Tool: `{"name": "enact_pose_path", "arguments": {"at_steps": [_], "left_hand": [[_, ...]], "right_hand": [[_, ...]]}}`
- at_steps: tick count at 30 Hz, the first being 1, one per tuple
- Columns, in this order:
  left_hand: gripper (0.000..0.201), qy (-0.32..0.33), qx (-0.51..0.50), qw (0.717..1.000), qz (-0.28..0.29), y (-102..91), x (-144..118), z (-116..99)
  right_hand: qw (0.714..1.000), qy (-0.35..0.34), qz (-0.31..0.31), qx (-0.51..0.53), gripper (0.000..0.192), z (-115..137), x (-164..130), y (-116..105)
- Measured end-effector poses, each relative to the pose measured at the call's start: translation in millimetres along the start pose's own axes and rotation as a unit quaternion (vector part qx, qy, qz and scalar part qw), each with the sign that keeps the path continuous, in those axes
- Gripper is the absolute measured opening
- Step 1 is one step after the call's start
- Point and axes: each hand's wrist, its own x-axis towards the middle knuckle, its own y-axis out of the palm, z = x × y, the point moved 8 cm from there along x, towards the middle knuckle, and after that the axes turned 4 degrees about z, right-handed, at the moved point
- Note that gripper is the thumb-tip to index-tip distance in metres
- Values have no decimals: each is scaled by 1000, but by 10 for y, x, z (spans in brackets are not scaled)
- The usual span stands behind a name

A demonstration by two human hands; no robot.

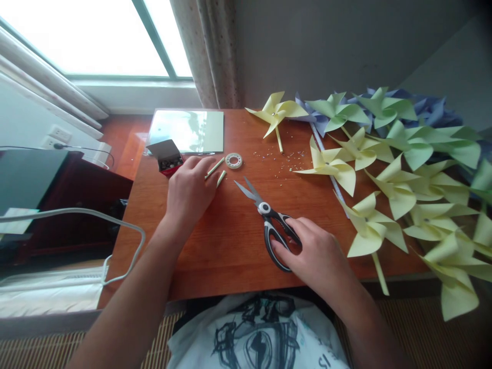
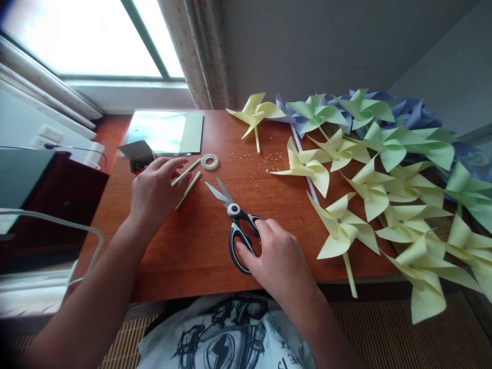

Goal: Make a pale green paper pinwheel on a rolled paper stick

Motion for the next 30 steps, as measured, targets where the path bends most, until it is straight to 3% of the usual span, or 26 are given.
{"name": "enact_pose_path", "arguments": {"at_steps": [11, 17, 20, 23, 30], "left_hand": [[28, -30, 125, 990, 64, 2, -182, 261], [32, -12, 83, 992, 91, -27, -261, 46], [35, 18, 105, 989, 107, 58, -267, -139], [24, 30, 129, 984, 123, 152, -241, -205], [23, -2, 160, 983, 88, 29, -49, 90]], "right_hand": [[1000, -1, 10, 16, 16, -24, -23, 8], [999, 3, -10, 37, 17, -64, 5, -33], [999, 3, -20, 39, 17, -80, 8, -57], [999, 2, -20, 49, 17, -78, 1, -67], [999, -16, -15, 50, 17, 42, 16, 14]]}}
